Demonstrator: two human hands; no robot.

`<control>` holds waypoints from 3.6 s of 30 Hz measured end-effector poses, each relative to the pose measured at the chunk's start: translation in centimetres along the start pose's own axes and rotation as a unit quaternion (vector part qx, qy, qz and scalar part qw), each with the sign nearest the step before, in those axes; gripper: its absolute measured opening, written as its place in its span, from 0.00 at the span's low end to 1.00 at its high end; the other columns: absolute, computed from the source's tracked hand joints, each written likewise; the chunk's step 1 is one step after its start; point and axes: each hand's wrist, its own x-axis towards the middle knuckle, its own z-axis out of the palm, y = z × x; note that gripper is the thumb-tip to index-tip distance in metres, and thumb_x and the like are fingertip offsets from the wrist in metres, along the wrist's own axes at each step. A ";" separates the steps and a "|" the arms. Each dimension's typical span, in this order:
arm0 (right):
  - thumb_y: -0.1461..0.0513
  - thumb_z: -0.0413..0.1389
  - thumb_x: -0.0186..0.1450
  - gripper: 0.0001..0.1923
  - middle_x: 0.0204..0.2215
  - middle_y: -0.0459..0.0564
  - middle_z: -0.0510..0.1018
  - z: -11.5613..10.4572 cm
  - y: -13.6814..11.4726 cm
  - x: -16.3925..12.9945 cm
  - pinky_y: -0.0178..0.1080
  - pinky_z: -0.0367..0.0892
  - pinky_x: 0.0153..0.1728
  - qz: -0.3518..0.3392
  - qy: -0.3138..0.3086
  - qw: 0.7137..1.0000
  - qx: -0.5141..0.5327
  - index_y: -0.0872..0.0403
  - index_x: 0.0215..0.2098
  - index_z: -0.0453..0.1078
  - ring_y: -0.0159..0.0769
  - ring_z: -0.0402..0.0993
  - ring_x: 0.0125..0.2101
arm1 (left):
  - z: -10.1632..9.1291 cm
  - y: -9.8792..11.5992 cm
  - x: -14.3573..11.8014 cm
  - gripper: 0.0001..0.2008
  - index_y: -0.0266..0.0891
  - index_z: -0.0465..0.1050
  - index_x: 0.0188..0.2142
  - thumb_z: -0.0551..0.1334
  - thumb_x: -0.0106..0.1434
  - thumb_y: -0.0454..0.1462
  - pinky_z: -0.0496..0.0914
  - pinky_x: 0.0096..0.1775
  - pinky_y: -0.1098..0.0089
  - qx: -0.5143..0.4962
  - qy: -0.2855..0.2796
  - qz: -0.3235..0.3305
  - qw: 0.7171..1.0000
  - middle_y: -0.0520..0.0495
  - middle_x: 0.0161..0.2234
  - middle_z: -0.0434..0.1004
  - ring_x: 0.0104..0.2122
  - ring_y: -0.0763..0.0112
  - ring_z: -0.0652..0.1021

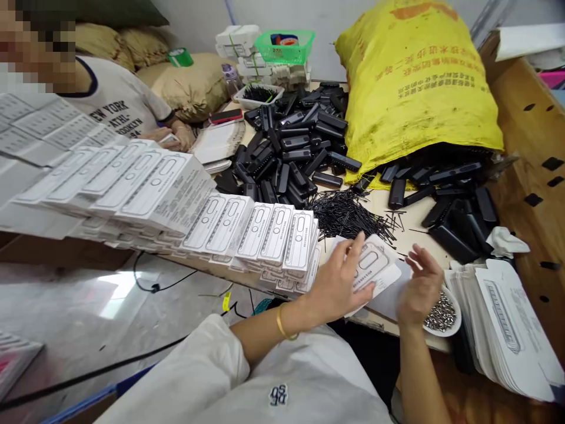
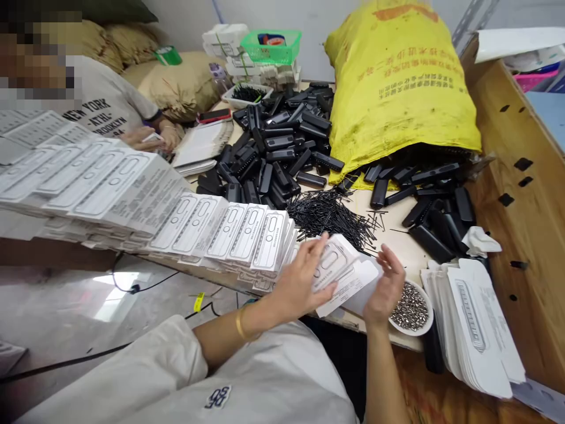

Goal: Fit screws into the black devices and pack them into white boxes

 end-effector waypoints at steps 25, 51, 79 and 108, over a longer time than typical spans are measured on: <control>0.63 0.53 0.61 0.06 0.28 0.50 0.76 -10.9 3.6 -0.3 0.41 0.58 0.34 0.120 -0.256 0.824 -0.491 0.52 0.26 0.68 0.43 0.69 0.33 | 7.1 -2.3 2.6 0.31 0.37 0.62 0.48 0.74 0.49 0.41 0.71 0.43 0.58 0.252 -0.253 -0.162 0.920 0.38 0.44 0.70 0.43 0.51 0.77; 0.55 0.49 0.68 0.13 0.32 0.52 0.78 -11.3 3.1 -1.8 0.43 0.63 0.39 0.054 -0.056 0.927 -0.366 0.53 0.35 0.73 0.41 0.71 0.34 | 14.2 -0.6 12.1 0.12 0.37 0.74 0.44 0.64 0.60 0.36 0.68 0.50 0.66 -0.230 0.077 -0.117 0.963 0.43 0.42 0.73 0.44 0.64 0.75; 0.57 0.61 0.58 0.09 0.30 0.48 0.77 -3.8 1.1 -2.9 0.42 0.67 0.42 0.215 0.118 0.969 0.039 0.54 0.30 0.73 0.35 0.73 0.35 | 8.5 -1.3 4.2 0.04 0.34 0.71 0.38 0.59 0.64 0.28 0.74 0.50 0.55 -0.706 0.057 -0.428 0.561 0.46 0.35 0.80 0.35 0.69 0.80; 0.53 0.58 0.62 0.13 0.31 0.50 0.79 -6.5 1.8 -5.2 0.42 0.70 0.37 0.207 0.216 0.952 -0.057 0.55 0.37 0.70 0.37 0.76 0.34 | 5.4 0.1 1.1 0.20 0.43 0.71 0.39 0.73 0.47 0.32 0.67 0.53 0.56 -0.575 0.020 -0.181 0.797 0.45 0.38 0.78 0.48 0.53 0.77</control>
